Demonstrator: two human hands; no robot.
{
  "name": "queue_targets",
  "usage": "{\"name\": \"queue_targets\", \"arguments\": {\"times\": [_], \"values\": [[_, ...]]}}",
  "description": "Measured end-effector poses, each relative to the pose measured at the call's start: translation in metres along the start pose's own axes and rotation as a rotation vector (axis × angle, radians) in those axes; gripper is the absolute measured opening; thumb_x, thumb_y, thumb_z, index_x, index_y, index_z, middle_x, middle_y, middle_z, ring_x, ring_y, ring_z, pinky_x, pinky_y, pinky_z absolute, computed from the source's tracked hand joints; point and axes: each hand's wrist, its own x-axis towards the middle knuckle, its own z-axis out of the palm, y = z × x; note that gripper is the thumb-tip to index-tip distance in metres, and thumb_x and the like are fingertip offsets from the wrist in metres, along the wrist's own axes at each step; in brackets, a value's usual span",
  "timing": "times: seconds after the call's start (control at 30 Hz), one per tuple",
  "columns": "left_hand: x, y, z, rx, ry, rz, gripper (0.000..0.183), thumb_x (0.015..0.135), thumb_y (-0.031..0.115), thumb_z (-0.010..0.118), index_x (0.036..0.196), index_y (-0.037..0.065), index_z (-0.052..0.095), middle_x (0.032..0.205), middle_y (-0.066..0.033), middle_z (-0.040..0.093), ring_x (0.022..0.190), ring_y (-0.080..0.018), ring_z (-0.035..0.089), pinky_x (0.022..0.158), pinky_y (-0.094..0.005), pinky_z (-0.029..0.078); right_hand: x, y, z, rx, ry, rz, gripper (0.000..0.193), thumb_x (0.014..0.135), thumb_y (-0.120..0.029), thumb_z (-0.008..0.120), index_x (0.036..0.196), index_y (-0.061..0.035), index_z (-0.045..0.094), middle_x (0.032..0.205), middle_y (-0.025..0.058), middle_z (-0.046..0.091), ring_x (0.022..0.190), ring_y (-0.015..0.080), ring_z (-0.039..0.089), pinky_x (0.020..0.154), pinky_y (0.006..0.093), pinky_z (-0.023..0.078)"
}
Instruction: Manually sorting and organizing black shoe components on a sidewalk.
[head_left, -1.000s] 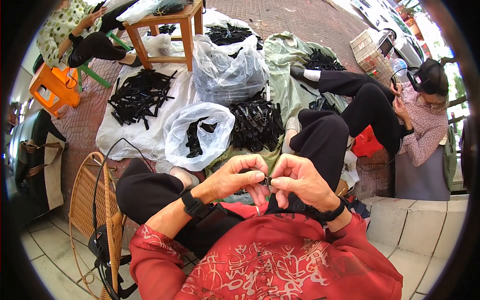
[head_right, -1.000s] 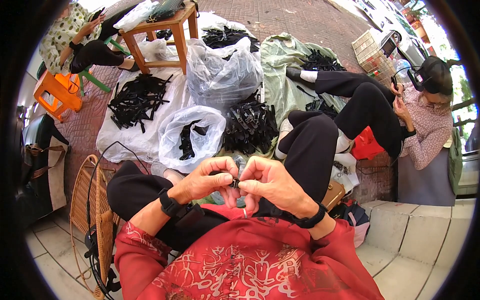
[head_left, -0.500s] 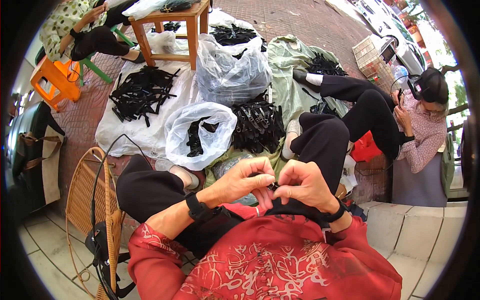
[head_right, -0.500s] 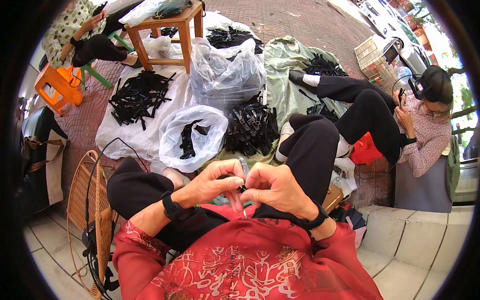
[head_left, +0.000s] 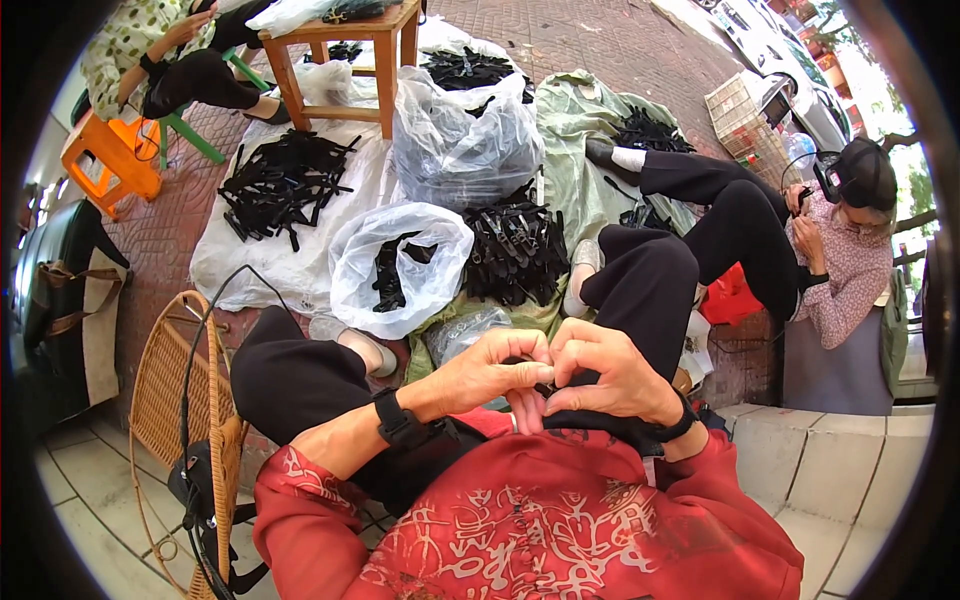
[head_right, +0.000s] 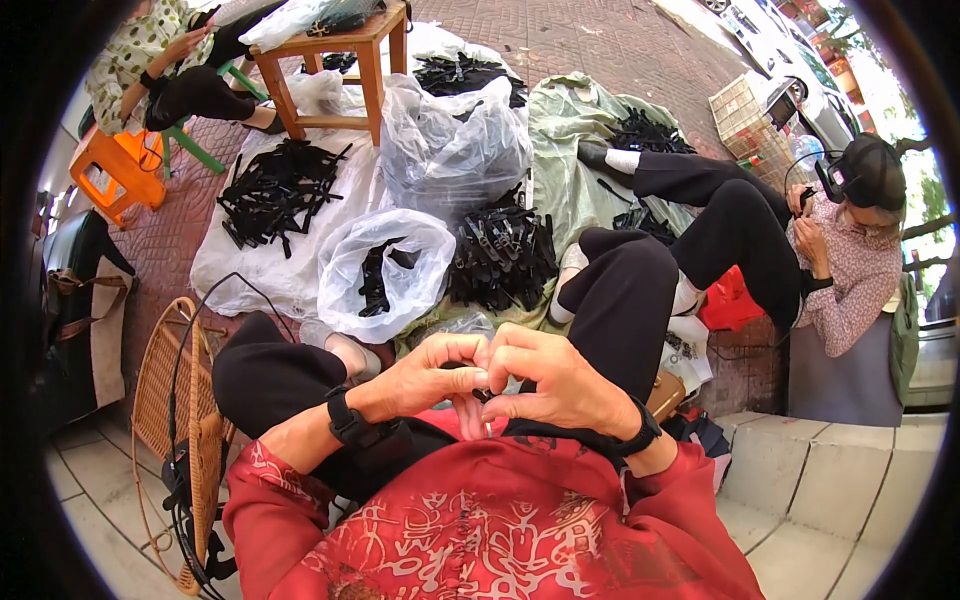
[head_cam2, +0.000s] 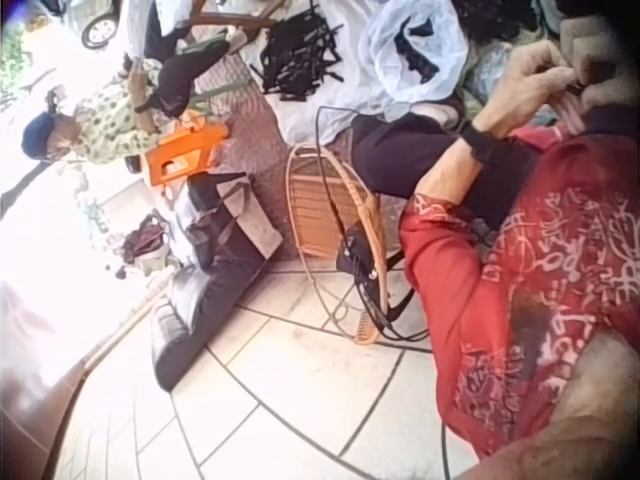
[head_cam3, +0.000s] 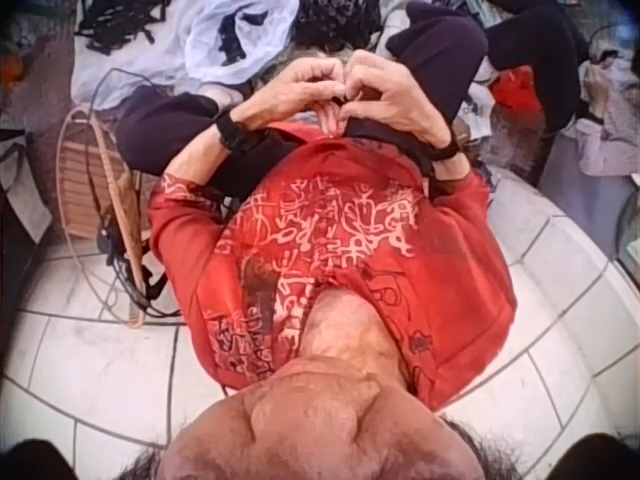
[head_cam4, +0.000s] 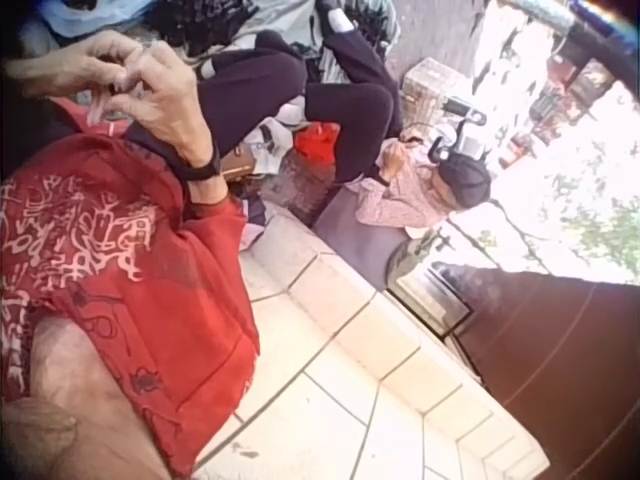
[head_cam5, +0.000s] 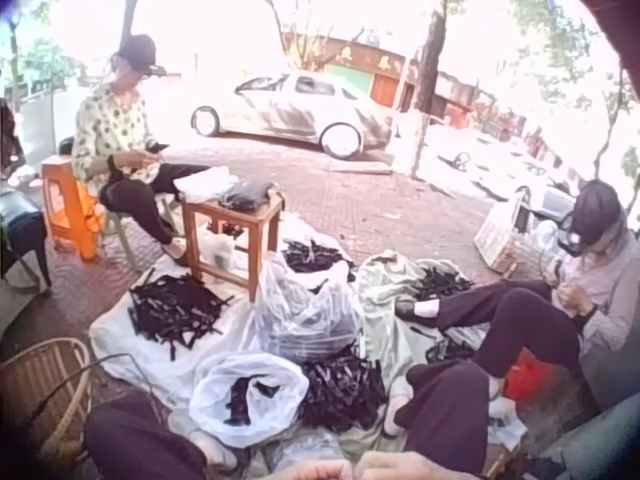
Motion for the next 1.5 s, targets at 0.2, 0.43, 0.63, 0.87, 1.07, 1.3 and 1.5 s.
{"name": "queue_targets", "arguments": {"times": [0.2, 0.43, 0.63, 0.87, 1.07, 1.3, 1.5], "values": [[0.001, -0.002, 0.003, -0.058, 0.034, -0.002, 0.014, 0.086, 0.014, 0.047, 0.085, 0.001, 0.043, 0.067, -0.0134, 0.057, 0.057, -0.0232, 0.062, 0.047, -0.0285, 0.053, -0.004, 0.008, 0.007, -0.011, 0.030, -0.108, 0.023, 0.062, -0.012, 0.070, 0.075, -0.0040, 0.052, 0.074, 0.0058, 0.049, 0.062, 0.0159, 0.049, 0.051, 0.0270, 0.040], [0.003, 0.003, -0.005, -0.125, 0.175, -0.082, 0.013, 0.085, 0.015, 0.048, 0.086, 0.001, 0.049, 0.071, -0.0130, 0.060, 0.060, -0.0225, 0.062, 0.052, -0.0279, 0.052, 0.003, 0.007, 0.010, -0.287, 0.128, -0.127, 0.025, 0.062, -0.006, 0.066, 0.084, -0.0049, 0.055, 0.076, 0.0080, 0.050, 0.061, 0.0222, 0.052, 0.052, 0.0302, 0.043], [0.007, -0.005, -0.011, 0.040, 0.188, -0.106, 0.018, 0.085, 0.012, 0.044, 0.093, -0.003, 0.049, 0.080, -0.0132, 0.059, 0.067, -0.0216, 0.061, 0.060, -0.0310, 0.051, -0.006, 0.009, 0.010, -0.360, 0.098, 0.023, 0.032, 0.063, -0.011, 0.059, 0.093, -0.0045, 0.051, 0.073, 0.0113, 0.046, 0.068, 0.0284, 0.050, 0.058, 0.0347, 0.042], [0.002, 0.005, 0.001, 0.507, 0.409, -0.128, 0.015, 0.081, 0.011, 0.052, 0.082, -0.003, 0.055, 0.066, -0.0072, 0.057, 0.055, -0.0141, 0.055, 0.049, -0.0242, 0.044, -0.005, 0.029, 0.022, 0.167, 0.124, 0.097, 0.015, 0.059, -0.012, 0.057, 0.066, 0.0002, 0.050, 0.067, 0.0144, 0.049, 0.063, 0.0262, 0.049, 0.055, 0.0342, 0.038], [0.018, 0.005, 0.013, 1.114, 0.475, 0.468, 0.045, 0.076, 0.017, 0.052, 0.115, -0.002, 0.040, 0.115, -0.0175, 0.042, 0.109, -0.0310, 0.038, 0.094, -0.0388, 0.026, -0.013, 0.050, 0.026, 0.858, 0.240, 0.394, 0.017, 0.071, -0.015, 0.061, 0.072, -0.0022, 0.050, 0.057, 0.0004, 0.048, 0.045, 0.0065, 0.041, 0.037, 0.0209, 0.029], [0.026, 0.002, 0.008, 1.269, 0.369, 0.472, 0.029, 0.078, 0.011, 0.055, 0.104, -0.001, 0.047, 0.105, -0.0156, 0.047, 0.097, -0.0230, 0.047, 0.083, -0.0335, 0.037, -0.023, 0.059, 0.030, 1.067, 0.310, 0.400, 0.015, 0.080, -0.016, 0.055, 0.075, -0.0034, 0.050, 0.061, -0.0002, 0.049, 0.045, 0.0041, 0.042, 0.040, 0.0168, 0.031], [0.020, -0.006, 0.006, 0.692, 0.338, 0.244, 0.010, 0.080, 0.003, 0.054, 0.089, 0.002, 0.049, 0.076, -0.0033, 0.053, 0.068, -0.0083, 0.049, 0.061, -0.0201, 0.040, -0.025, 0.059, 0.034, 1.208, 0.219, 0.418, 0.016, 0.082, -0.017, 0.053, 0.075, -0.0028, 0.050, 0.059, -0.0007, 0.047, 0.043, 0.0039, 0.040, 0.038, 0.0167, 0.030]]}}
